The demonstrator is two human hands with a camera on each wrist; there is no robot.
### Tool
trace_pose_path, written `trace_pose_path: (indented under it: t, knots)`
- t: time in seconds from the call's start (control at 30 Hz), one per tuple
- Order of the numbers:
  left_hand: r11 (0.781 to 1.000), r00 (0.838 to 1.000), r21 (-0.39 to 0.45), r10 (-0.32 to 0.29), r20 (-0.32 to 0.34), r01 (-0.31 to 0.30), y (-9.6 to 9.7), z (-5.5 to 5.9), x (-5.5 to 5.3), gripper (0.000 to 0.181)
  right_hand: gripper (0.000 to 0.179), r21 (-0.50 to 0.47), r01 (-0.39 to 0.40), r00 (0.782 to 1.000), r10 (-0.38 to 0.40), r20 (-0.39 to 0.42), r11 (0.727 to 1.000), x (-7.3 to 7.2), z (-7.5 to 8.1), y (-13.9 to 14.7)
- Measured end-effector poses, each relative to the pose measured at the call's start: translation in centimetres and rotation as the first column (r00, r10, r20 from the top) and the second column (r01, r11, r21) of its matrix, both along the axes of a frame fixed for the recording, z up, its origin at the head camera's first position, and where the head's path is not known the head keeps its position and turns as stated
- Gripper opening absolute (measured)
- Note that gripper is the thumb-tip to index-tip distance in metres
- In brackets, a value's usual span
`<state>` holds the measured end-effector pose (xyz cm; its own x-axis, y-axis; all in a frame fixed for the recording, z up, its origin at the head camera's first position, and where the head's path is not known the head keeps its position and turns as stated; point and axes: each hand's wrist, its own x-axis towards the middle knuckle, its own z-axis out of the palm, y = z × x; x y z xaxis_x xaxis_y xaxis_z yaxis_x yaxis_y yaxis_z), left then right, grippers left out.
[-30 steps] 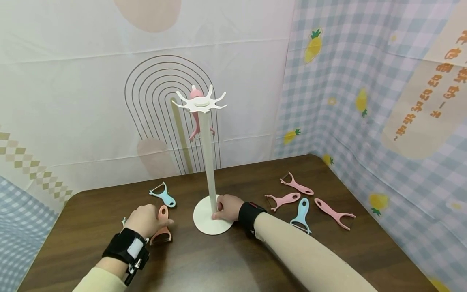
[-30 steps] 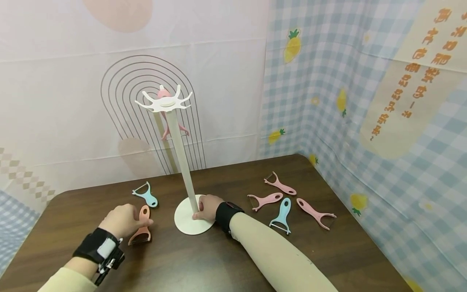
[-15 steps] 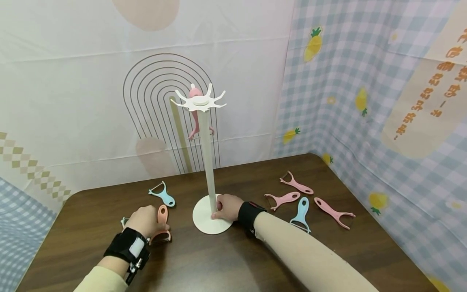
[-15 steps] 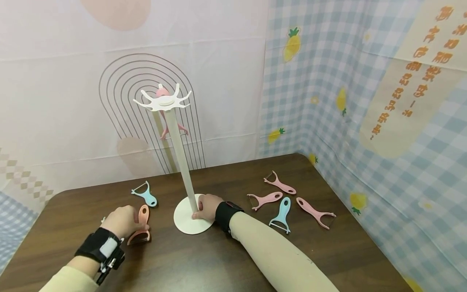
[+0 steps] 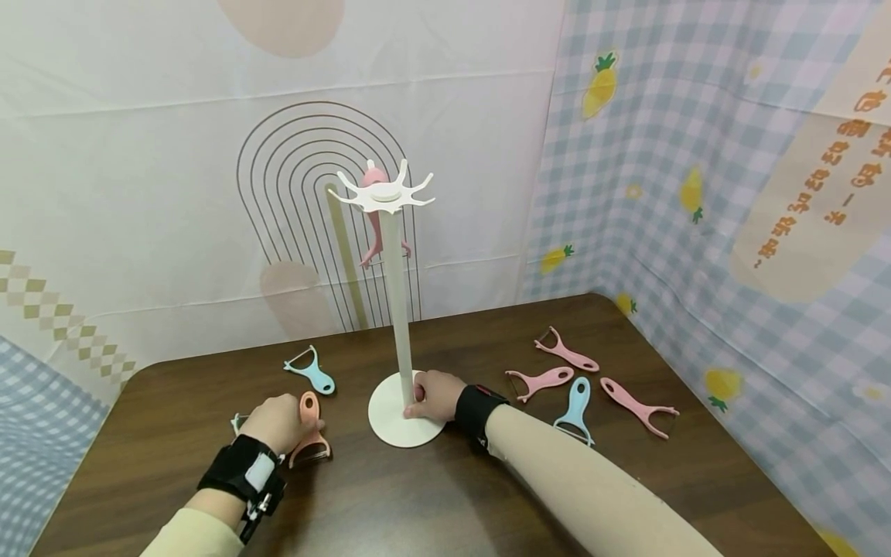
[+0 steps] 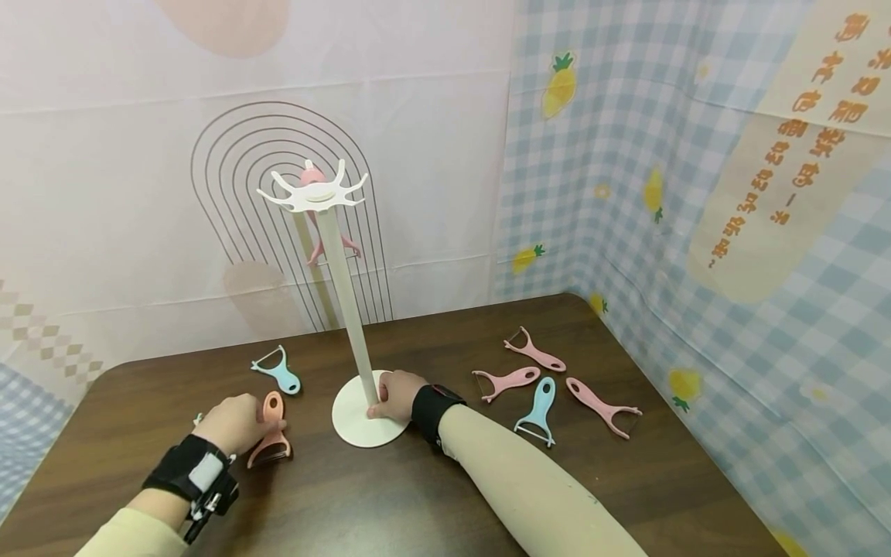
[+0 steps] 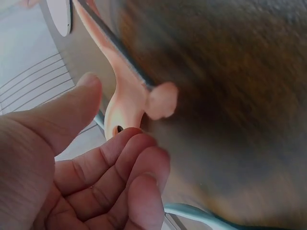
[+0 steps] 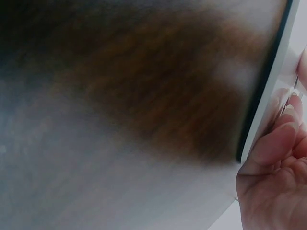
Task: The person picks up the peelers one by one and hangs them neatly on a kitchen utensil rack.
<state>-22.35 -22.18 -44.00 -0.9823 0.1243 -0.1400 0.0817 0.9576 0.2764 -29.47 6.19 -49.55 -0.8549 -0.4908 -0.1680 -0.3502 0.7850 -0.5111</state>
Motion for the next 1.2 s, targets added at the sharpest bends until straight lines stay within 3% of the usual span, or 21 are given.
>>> trace_pose_path:
  t: [0.23,0.47,0.7,1.0,1.2]
  knots:
    - [1.0,1.0,0.002,0.027,0.016,-0.027,0.5,-0.3,0.0,0.036,0.038,0.002,-0.003,1.0,0.003,0.003,1.0,0.0,-0.1,0.1]
    - [1.0,1.0,-0.021,-0.007,-0.025,0.007,0.8,-0.1,0.3,0.036,0.038,-0.005,-0.003,1.0,0.003,0.002,1.0,-0.1,-0.1,0.0]
    - [0.998,0.999,-0.057,0.004,-0.037,-0.006,1.7,0.0,0.4,0.024,0.037,0.0,-0.006,1.0,0.006,-0.011,1.0,0.0,0.0,0.1]
    - [0.983,0.993,-0.181,-0.037,-0.115,0.016,3.3,-1.0,0.5,0.008,0.037,-0.001,0.006,1.0,-0.006,0.003,1.0,0.4,0.5,0.0]
    - [0.976,0.989,-0.216,-0.058,-0.134,0.028,3.4,-1.1,0.2,0.013,0.037,-0.012,0.016,1.0,-0.016,0.016,1.0,0.5,0.6,0.0]
